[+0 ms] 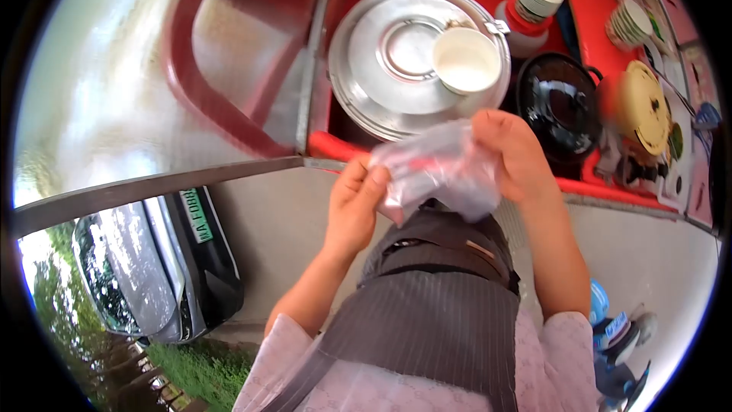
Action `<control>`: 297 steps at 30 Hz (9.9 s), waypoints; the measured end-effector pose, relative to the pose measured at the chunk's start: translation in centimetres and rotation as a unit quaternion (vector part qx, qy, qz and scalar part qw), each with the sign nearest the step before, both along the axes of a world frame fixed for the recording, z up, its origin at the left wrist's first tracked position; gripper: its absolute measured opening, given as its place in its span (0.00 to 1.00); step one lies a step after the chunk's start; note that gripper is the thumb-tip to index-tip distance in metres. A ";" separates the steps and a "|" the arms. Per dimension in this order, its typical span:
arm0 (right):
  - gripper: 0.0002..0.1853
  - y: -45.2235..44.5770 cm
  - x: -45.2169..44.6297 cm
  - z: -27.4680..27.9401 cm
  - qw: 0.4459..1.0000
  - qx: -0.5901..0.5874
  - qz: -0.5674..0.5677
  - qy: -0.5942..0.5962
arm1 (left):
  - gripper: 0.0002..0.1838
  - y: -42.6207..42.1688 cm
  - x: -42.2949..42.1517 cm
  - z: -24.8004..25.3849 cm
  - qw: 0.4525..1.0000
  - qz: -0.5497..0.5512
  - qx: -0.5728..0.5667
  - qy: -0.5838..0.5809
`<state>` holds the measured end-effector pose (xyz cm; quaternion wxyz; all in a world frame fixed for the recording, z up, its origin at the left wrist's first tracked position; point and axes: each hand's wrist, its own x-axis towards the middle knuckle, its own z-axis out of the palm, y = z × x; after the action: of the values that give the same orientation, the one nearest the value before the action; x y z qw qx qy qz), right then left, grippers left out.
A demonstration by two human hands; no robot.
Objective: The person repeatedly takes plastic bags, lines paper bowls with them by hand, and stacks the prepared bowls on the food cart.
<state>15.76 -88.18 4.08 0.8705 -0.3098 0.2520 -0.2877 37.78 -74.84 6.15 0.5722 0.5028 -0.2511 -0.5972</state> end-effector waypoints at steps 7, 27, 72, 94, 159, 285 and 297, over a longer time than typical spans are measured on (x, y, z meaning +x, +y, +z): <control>0.16 6.6 3.1 3.4 0.988 0.052 -0.131 0.058 | 0.10 -1.5 0.4 -1.7 0.988 0.112 -0.104 -0.025; 0.16 8.0 5.1 2.3 0.956 0.055 -0.274 0.090 | 0.15 -2.5 -0.2 -2.9 0.967 0.148 -0.121 -0.169; 0.14 -10.2 2.4 2.3 0.763 -0.450 -0.178 0.429 | 0.27 -18.9 1.1 1.2 0.957 -0.149 -0.193 -0.156; 0.21 -11.0 0.4 -2.1 0.902 -0.102 -0.055 0.417 | 0.31 -21.3 0.7 -8.0 0.875 -0.251 -0.079 -0.406; 0.09 0.7 -2.4 5.4 0.779 -0.486 0.036 0.396 | 0.43 -7.8 -9.1 -4.7 0.990 -0.092 -0.050 0.095; 0.33 5.0 7.6 -1.8 0.949 -0.021 0.307 0.068 | 0.15 7.9 1.6 -1.4 0.947 0.309 -0.014 0.086; 0.12 6.3 10.5 -1.5 0.892 -0.355 0.065 0.273 | 0.11 6.9 3.1 -3.6 0.941 0.337 -0.009 0.025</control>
<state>26.30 -81.91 2.56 0.6164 -0.6803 0.3396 -0.2048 40.84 -67.96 2.53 0.7506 0.5375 -0.0582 -0.3799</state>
